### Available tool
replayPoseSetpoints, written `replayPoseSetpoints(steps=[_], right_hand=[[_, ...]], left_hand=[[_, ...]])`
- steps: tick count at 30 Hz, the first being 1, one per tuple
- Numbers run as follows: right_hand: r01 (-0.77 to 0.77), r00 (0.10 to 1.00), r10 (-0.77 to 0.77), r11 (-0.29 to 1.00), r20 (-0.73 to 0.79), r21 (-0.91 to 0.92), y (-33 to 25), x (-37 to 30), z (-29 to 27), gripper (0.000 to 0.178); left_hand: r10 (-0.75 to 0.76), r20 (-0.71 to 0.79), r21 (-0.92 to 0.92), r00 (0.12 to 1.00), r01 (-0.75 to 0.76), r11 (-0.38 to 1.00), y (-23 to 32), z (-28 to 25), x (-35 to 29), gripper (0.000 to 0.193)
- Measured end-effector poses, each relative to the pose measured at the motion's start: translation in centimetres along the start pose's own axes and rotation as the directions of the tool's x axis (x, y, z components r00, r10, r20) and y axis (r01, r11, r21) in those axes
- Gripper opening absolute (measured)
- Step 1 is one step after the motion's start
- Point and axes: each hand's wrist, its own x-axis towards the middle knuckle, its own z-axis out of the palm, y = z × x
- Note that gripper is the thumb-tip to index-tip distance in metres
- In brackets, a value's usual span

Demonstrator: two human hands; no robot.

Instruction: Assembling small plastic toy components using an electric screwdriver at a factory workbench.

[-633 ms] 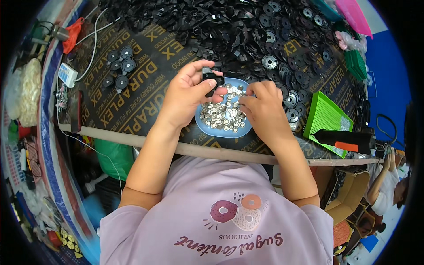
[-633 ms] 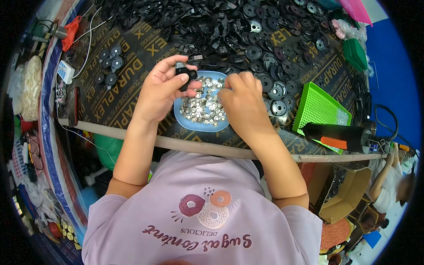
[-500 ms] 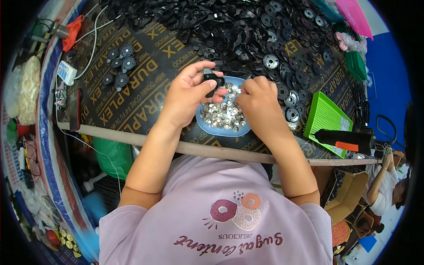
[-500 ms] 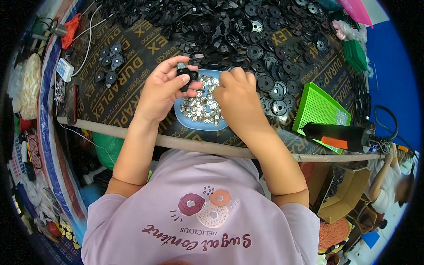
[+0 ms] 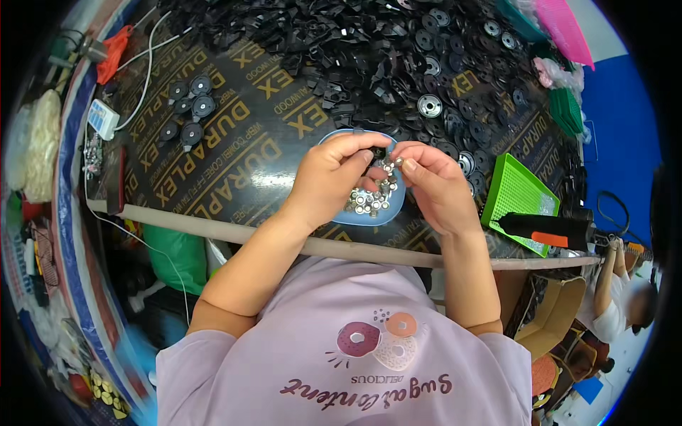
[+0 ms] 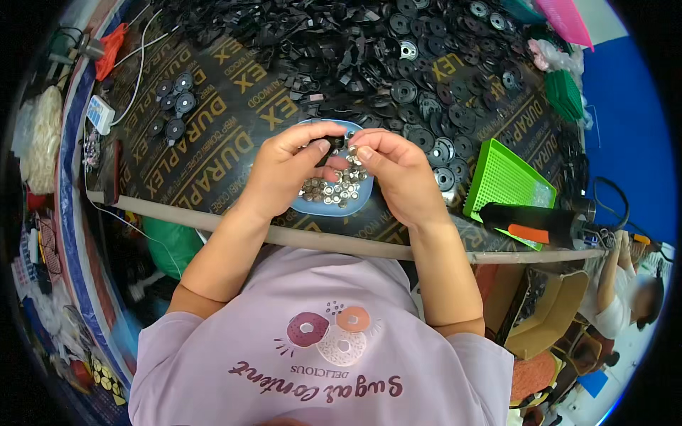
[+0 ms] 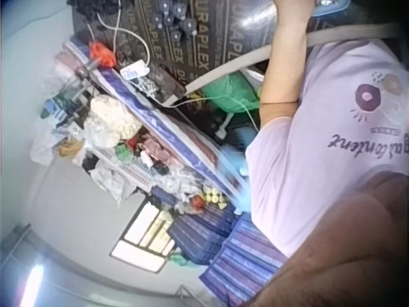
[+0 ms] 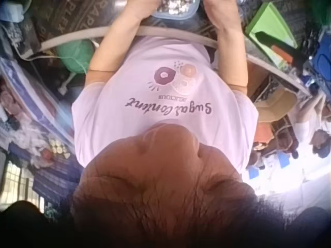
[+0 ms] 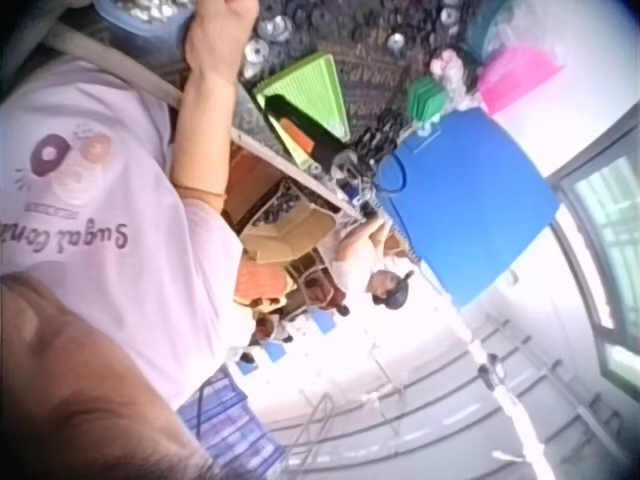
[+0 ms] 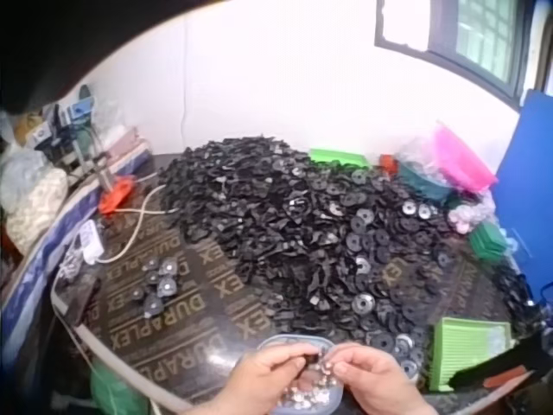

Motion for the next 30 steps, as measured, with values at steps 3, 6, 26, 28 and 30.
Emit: replayPoseSetpoints(steps=[3,6,26,28,30], right_hand=[[-0.054,0.998,0.051,0.994,0.032,0.095,0.1,-0.2,-0.4,0.016],[-0.107,0.994,0.101,0.975,0.043,0.194,0.2,-0.1,-0.2,0.014],[0.036,0.999,-0.037,0.990,-0.005,-0.137,0.3,0.5,1.0,0.009],[0.062,0.997,-0.071,0.979,-0.040,-0.193,0.0,0.5,1.6,0.008],[0.086,0.992,-0.107,0.964,-0.072,-0.250,0.1,0.6,1.6,0.007]], left_hand=[[0.105,0.003,0.115,0.994,-0.105,0.988,0.1,0.6,0.0,0.024],[0.286,0.029,0.226,0.958,-0.285,0.932,-0.6,0.6,0.3,0.019],[0.251,0.080,0.366,0.965,-0.262,0.893,-0.2,-1.2,0.4,0.004],[0.228,0.098,0.405,0.969,-0.249,0.880,0.1,-1.6,0.5,0.003],[0.207,0.116,0.444,0.971,-0.237,0.864,0.0,-1.9,0.7,0.004]])
